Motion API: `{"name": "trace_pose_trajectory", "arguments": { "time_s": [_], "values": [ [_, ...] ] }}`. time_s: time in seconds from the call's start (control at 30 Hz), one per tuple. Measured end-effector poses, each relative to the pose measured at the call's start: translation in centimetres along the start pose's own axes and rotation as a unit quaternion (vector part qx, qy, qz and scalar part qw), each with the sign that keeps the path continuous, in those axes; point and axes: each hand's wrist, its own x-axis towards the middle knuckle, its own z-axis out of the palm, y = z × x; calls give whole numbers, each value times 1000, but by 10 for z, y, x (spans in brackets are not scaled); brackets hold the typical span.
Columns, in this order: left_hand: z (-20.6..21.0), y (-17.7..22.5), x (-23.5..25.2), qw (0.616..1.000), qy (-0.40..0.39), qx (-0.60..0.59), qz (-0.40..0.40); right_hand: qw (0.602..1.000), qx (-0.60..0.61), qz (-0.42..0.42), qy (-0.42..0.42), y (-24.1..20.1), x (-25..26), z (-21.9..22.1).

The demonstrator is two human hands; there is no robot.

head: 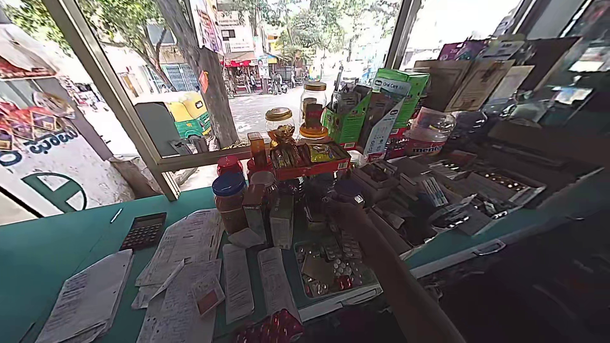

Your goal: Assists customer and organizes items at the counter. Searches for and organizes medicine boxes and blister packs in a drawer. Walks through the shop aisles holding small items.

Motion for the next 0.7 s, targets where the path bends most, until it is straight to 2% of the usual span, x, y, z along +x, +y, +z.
{"name": "trace_pose_trajectory", "arguments": {
  "time_s": [0.1,0.23,0.3,0.37,0.53,0.7],
  "values": [
    [19,9,15,997,-80,-6,11,999,43,34,1,3,-40,11],
    [34,3,29,980,-191,44,24,992,-39,27,-114,48,-119,24],
    [42,1,31,970,-231,69,11,982,-31,60,-174,72,-153,31],
    [49,0,29,964,-250,87,-18,977,-1,100,-191,88,-173,34],
    [48,-5,25,956,-266,112,-46,984,8,126,-128,98,-197,36],
    [46,-13,16,959,-260,100,-52,993,-22,109,-28,107,-221,34]
  ]
}}
